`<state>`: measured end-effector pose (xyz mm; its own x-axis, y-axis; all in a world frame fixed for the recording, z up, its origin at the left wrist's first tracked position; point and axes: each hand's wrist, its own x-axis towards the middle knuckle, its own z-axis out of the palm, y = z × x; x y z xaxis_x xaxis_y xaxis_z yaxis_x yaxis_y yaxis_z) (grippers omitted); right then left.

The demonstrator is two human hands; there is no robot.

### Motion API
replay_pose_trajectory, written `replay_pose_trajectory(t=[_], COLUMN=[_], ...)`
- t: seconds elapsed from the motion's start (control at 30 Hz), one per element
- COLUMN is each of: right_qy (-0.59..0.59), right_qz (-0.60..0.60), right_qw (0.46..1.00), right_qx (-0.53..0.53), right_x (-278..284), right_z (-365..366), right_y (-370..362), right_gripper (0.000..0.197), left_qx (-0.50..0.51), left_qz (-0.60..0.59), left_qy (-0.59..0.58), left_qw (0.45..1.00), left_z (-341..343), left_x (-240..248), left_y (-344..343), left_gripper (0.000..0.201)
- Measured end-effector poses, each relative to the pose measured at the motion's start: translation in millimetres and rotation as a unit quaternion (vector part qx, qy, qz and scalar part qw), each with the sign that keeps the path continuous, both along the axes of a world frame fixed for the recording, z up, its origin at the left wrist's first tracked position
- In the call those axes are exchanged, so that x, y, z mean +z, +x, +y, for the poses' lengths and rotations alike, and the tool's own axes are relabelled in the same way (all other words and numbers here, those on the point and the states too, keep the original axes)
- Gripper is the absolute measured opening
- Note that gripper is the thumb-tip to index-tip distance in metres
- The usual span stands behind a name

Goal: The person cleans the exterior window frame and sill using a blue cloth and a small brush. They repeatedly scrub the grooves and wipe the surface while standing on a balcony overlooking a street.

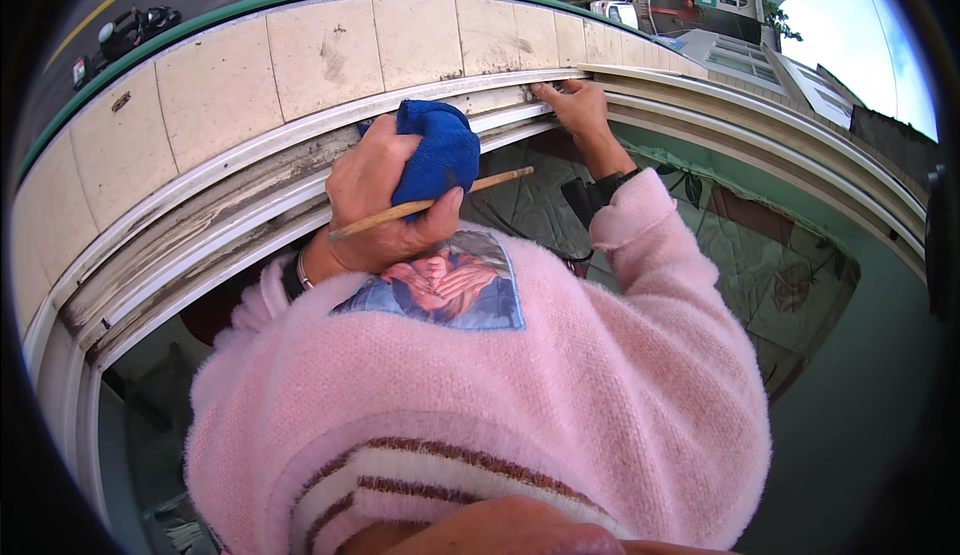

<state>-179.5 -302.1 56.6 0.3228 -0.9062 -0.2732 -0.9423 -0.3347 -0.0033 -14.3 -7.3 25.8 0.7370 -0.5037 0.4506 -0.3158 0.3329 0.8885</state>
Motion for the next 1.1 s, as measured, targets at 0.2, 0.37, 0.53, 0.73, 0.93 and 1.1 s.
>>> replay_pose_trajectory(t=[0.2,0.37,0.53,0.73,0.93,1.1], right_qy=[0.005,-0.032,-0.025,0.005,0.128,0.06], right_qz=[-0.124,-0.097,-0.118,-0.117,-0.093,-0.214], right_qw=[0.989,0.991,0.986,0.986,0.982,0.967], right_qx=[-0.079,-0.091,-0.111,-0.118,-0.105,0.128], right_x=[-15,-17,-20,-19,55,60], right_z=[-2,-5,-5,-11,-9,-37], right_y=[-10,-11,-11,-6,33,147], right_gripper=[0.044,0.032,0.027,0.018,0.017,0.024], left_qx=[-0.003,-0.004,0.002,0.01,-0.003,0.019], left_qz=[0.003,-0.007,-0.013,-0.009,0.003,-0.008], left_qy=[-0.017,-0.011,-0.013,-0.021,-0.029,-0.008], left_qw=[1.0,1.0,1.0,1.0,1.0,1.0], left_z=[0,0,-1,-2,-1,-1], left_x=[0,-1,-1,0,-1,0], left_y=[1,1,1,1,1,-1], left_gripper=[0.04,0.039,0.039,0.04,0.039,0.041])
